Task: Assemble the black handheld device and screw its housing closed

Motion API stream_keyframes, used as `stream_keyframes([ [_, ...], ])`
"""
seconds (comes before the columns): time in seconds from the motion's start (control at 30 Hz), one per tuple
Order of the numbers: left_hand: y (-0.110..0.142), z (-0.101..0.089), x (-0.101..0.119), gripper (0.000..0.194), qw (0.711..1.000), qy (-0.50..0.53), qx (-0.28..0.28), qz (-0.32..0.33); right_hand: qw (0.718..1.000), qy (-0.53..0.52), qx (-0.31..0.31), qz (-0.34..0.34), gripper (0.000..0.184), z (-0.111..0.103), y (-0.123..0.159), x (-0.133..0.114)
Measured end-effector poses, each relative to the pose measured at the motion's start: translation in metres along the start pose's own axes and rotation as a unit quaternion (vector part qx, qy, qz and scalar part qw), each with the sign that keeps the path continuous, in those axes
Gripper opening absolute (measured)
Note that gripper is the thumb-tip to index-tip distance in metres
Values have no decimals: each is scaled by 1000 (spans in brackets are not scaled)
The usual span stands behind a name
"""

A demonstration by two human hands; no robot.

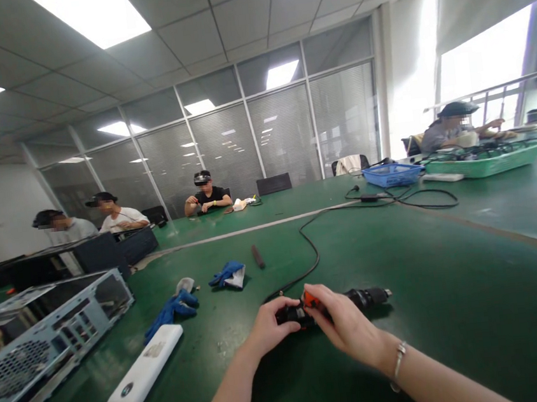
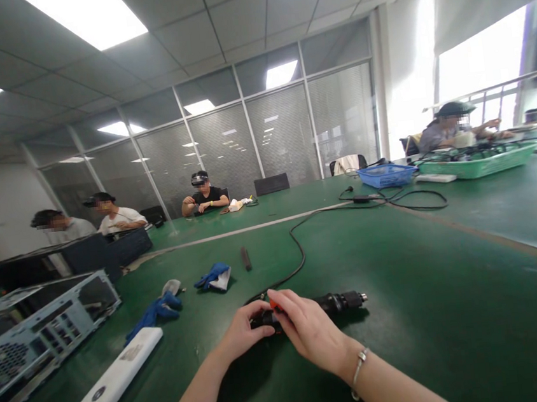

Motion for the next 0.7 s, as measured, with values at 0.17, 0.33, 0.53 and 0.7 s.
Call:
stream_keyframes([
  [0.17, 0, 0, 1, 41, 1000, 12, 4, -3, 1000, 7, -2, -13, 40, -7, -4, -5],
  [0.33, 1, 1, 2, 42, 1000, 13, 13, -6, 1000, -26, -2, 8, 43, -11, -6, -6],
  [0.53, 2, 1, 2, 39, 1000, 4, 27, 13, 999, -13, -25, -38, 47, -10, -1, -13],
  [0.7, 2, 2, 2, 41, 1000, -3, 20, -5, 1000, 7, 8, -24, 45, -5, 5, -5],
])
Point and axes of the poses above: each hand's wrist, its own y-axis away from the middle knuckle, its own z-axis out of the palm, x = y × z, the point moved 2 cm from there along -y, towards the middle knuckle, and after that the axes turned 13 degrees about z, right-handed, at the moved point
